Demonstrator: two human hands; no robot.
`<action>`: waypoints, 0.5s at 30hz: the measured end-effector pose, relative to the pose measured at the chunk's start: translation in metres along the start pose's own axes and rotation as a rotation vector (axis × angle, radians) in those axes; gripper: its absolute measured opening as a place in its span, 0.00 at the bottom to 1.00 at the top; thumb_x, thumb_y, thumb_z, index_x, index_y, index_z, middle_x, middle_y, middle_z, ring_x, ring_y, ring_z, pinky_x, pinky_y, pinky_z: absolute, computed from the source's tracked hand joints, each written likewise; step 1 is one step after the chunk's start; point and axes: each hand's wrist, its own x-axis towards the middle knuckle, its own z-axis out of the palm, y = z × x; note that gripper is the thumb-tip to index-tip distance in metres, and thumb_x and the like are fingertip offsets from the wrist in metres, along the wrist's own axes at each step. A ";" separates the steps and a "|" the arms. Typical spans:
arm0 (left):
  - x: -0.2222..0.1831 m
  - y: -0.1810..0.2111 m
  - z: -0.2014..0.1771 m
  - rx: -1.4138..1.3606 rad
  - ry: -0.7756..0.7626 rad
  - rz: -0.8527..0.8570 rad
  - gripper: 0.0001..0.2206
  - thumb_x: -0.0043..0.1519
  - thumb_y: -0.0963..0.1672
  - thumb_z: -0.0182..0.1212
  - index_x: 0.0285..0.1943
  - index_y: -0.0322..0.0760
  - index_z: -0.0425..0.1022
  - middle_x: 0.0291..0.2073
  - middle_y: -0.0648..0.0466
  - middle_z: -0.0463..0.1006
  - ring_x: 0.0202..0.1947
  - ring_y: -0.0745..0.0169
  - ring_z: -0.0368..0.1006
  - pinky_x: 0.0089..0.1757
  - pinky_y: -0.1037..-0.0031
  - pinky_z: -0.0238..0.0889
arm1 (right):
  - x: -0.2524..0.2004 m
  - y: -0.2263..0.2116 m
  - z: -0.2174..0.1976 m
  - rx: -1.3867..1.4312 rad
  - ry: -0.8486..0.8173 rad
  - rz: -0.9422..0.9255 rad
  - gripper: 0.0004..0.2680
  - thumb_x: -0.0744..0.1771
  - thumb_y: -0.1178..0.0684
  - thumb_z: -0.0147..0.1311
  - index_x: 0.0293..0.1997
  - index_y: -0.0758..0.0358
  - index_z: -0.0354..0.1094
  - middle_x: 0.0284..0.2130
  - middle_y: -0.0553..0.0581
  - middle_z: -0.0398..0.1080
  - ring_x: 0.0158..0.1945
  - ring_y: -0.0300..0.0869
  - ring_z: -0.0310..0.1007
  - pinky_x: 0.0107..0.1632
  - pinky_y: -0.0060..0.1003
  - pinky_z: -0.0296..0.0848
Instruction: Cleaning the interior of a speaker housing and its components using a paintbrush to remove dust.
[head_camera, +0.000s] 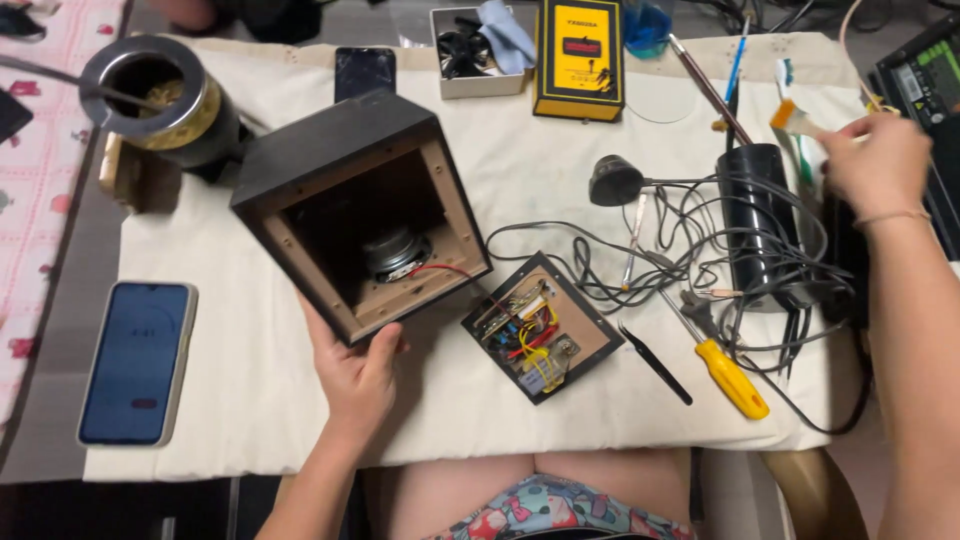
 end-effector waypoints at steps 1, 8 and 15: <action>-0.002 0.001 0.001 0.003 0.019 -0.002 0.44 0.63 0.40 0.62 0.83 0.40 0.31 0.54 0.46 0.72 0.26 0.64 0.67 0.31 0.74 0.74 | -0.013 -0.010 -0.016 0.004 -0.006 -0.018 0.10 0.70 0.41 0.65 0.41 0.54 0.80 0.30 0.66 0.78 0.38 0.61 0.78 0.42 0.51 0.72; 0.000 0.002 -0.001 0.103 -0.071 0.052 0.46 0.64 0.42 0.62 0.82 0.41 0.26 0.34 0.53 0.78 0.23 0.71 0.66 0.30 0.81 0.67 | -0.153 -0.211 -0.204 0.740 -0.087 -0.110 0.07 0.82 0.58 0.37 0.67 0.68 0.59 0.28 0.53 0.56 0.27 0.36 0.54 0.29 0.29 0.55; -0.005 0.000 -0.004 0.295 -0.119 0.137 0.45 0.65 0.45 0.63 0.81 0.35 0.27 0.71 0.57 0.65 0.17 0.72 0.49 0.22 0.80 0.52 | -0.219 -0.368 -0.252 0.748 -0.120 -0.761 0.04 0.67 0.64 0.59 0.44 0.72 0.76 0.39 0.62 0.79 0.38 0.43 0.81 0.45 0.32 0.82</action>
